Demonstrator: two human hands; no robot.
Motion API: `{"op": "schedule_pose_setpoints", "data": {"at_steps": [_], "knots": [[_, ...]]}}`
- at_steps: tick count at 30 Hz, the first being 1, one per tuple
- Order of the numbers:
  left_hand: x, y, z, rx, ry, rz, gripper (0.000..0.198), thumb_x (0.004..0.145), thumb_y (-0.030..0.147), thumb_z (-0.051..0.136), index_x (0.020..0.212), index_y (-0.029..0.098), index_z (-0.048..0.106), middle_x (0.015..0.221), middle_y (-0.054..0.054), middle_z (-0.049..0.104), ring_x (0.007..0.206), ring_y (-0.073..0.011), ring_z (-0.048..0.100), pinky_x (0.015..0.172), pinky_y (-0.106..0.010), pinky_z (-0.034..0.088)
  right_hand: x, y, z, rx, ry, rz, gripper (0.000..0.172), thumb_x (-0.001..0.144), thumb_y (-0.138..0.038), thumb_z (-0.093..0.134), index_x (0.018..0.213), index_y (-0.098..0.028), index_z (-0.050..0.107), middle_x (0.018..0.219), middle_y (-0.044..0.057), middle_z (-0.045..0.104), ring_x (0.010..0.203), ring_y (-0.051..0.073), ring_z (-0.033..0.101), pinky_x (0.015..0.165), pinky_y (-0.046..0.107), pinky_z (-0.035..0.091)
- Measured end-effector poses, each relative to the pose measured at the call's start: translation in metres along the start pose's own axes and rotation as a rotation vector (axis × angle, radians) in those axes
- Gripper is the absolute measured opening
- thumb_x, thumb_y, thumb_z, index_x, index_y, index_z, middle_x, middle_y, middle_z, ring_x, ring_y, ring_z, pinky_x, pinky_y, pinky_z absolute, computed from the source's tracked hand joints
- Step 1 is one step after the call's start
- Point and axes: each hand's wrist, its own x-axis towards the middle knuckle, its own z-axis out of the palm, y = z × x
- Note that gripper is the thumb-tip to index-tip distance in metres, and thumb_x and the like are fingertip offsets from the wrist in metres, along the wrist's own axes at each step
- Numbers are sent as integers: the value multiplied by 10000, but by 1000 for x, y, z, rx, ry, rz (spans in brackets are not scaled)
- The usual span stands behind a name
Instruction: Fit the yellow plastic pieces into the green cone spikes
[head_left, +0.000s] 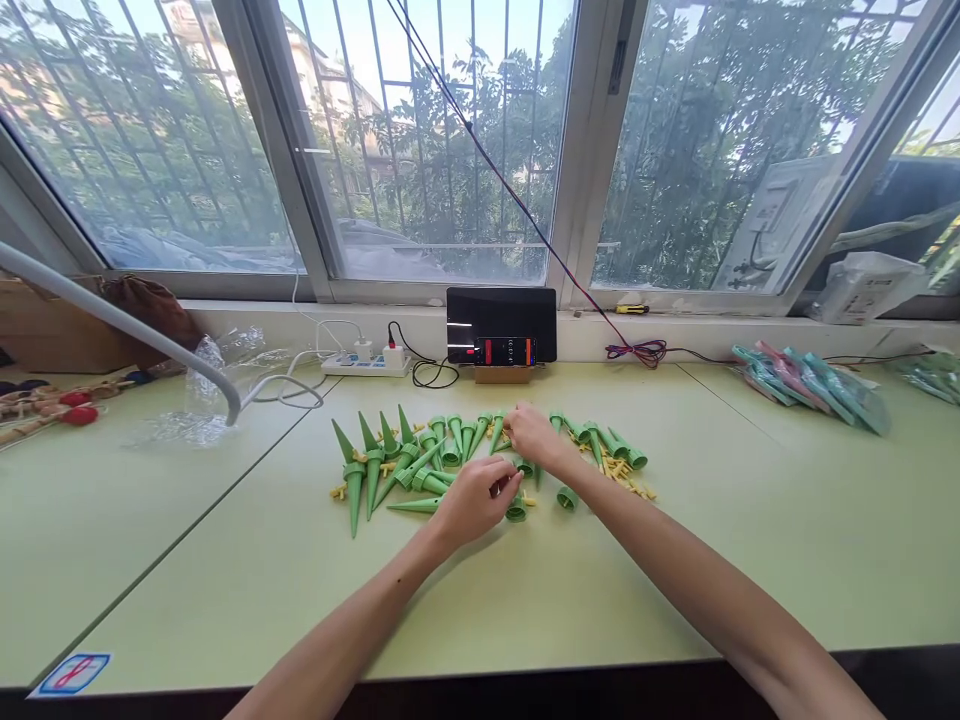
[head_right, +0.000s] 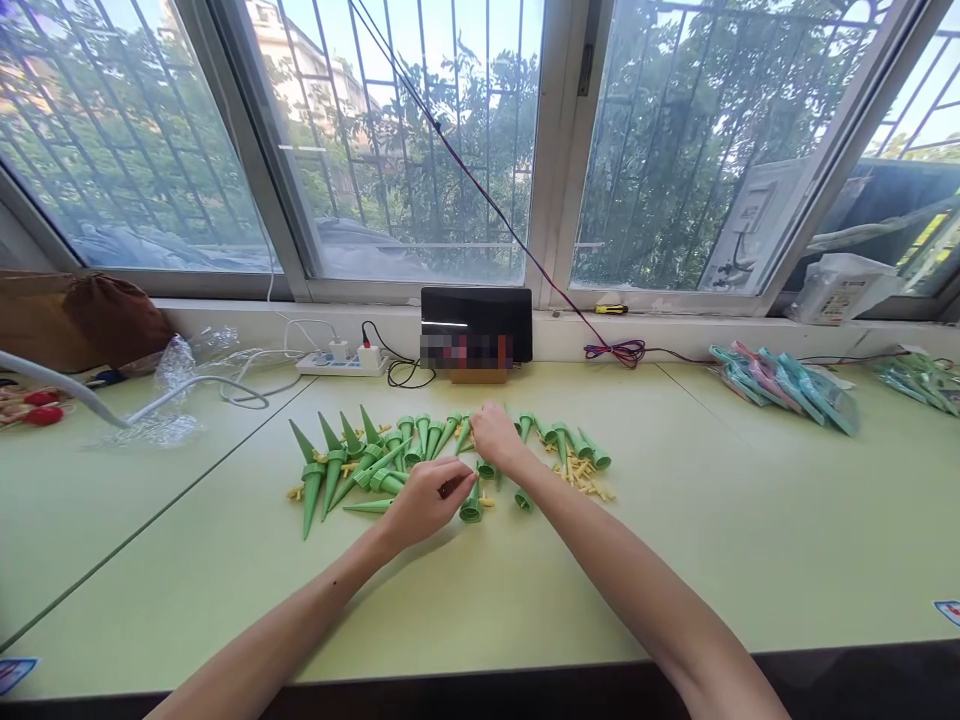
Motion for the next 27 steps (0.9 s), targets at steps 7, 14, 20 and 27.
{"op": "schedule_pose_setpoints", "data": {"at_steps": [7, 14, 20, 27], "knots": [[0, 2, -1, 5, -18, 1, 316, 933, 224, 466, 634, 168, 551, 598, 17, 486, 563, -111, 421, 567, -254, 324, 9, 2, 6, 14, -12, 63, 118, 843, -87, 609, 870, -126, 717, 960, 171, 676, 898, 247, 617, 778, 293, 444], [-1, 2, -1, 0, -11, 1, 308, 929, 211, 468, 635, 169, 550, 598, 17, 477, 569, -114, 427, 568, -246, 323, 13, 3, 12, 81, 29, 44, 100, 846, -76, 614, 804, -112, 697, 891, 165, 662, 866, 246, 619, 767, 304, 448], [-1, 3, -1, -2, 11, -15, 302, 935, 221, 471, 652, 166, 562, 607, 17, 486, 562, -108, 421, 567, -246, 322, -8, 4, 2, 242, 190, -57, 171, 977, -188, 490, 940, -138, 649, 969, 81, 572, 928, 170, 567, 857, 272, 439], [-1, 5, -4, -8, 40, -26, 279, 953, 236, 448, 714, 175, 578, 647, 8, 491, 590, -119, 426, 566, -246, 332, -62, 7, -10, 659, 362, -350, 116, 970, -185, 493, 935, -198, 602, 1036, 70, 554, 1046, 193, 539, 934, 328, 429]]}}
